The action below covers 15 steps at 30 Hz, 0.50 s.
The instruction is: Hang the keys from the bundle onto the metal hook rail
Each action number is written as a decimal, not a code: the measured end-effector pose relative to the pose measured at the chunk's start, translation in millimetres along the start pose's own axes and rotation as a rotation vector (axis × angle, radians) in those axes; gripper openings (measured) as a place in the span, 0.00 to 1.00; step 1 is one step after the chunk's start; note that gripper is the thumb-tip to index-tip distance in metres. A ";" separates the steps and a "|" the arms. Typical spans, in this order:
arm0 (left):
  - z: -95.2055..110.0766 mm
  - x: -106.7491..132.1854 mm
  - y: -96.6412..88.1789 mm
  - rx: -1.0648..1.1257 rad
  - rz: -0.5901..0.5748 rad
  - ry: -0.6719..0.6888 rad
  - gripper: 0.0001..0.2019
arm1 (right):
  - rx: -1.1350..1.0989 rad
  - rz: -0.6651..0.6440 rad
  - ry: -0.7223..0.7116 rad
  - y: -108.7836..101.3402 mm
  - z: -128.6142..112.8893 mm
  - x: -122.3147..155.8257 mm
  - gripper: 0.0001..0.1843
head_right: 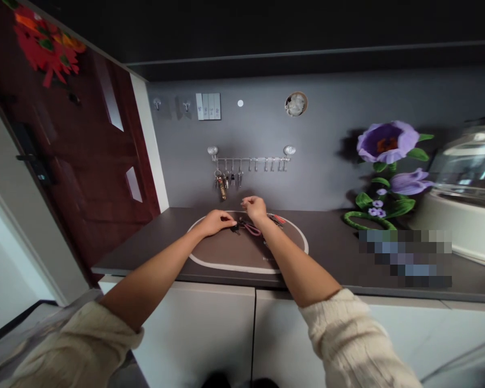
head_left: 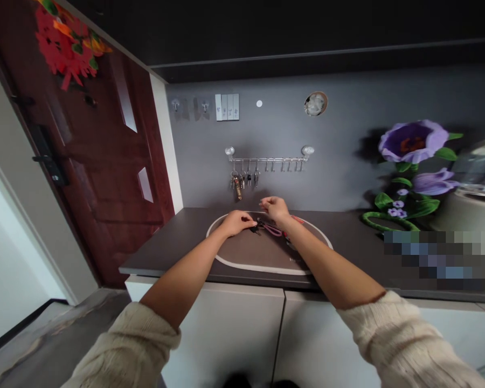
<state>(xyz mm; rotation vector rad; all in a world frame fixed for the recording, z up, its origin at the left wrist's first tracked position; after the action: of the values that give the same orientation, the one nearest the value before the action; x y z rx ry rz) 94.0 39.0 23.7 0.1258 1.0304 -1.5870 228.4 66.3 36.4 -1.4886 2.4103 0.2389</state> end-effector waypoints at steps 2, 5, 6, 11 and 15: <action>0.1 2.1 2.8 -0.020 -0.019 -0.005 0.16 | 0.066 -0.009 -0.048 -3.9 7.2 5.4 0.04; -2.1 2.0 4.4 -0.064 -0.012 -0.002 0.16 | 0.226 -0.023 -0.166 -7.4 8.4 11.2 0.05; -2.9 1.5 4.9 -0.079 -0.014 0.003 0.16 | 0.288 -0.032 -0.206 -7.7 6.6 13.3 0.06; -4.9 -0.4 6.8 -0.123 -0.053 -0.009 0.15 | 0.520 -0.039 -0.330 -9.6 -5.8 23.2 0.07; -3.8 -0.5 4.9 -0.158 -0.051 -0.033 0.13 | 0.594 -0.056 -0.373 -6.8 -6.9 26.6 0.07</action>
<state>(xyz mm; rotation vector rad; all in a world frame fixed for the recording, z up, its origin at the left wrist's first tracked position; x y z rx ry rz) 96.6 42.3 19.1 -0.0348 1.1359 -1.5420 222.2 38.8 34.1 -1.1168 1.9069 -0.1863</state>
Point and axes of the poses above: each hand's wrist, its own x-axis away from the middle knuckle, its own y-axis out of the palm, z = x × y, the point moved 8 cm from there along -x, towards the middle knuckle, and after that the axes turned 13 degrees about z, right-handed, at the moved point
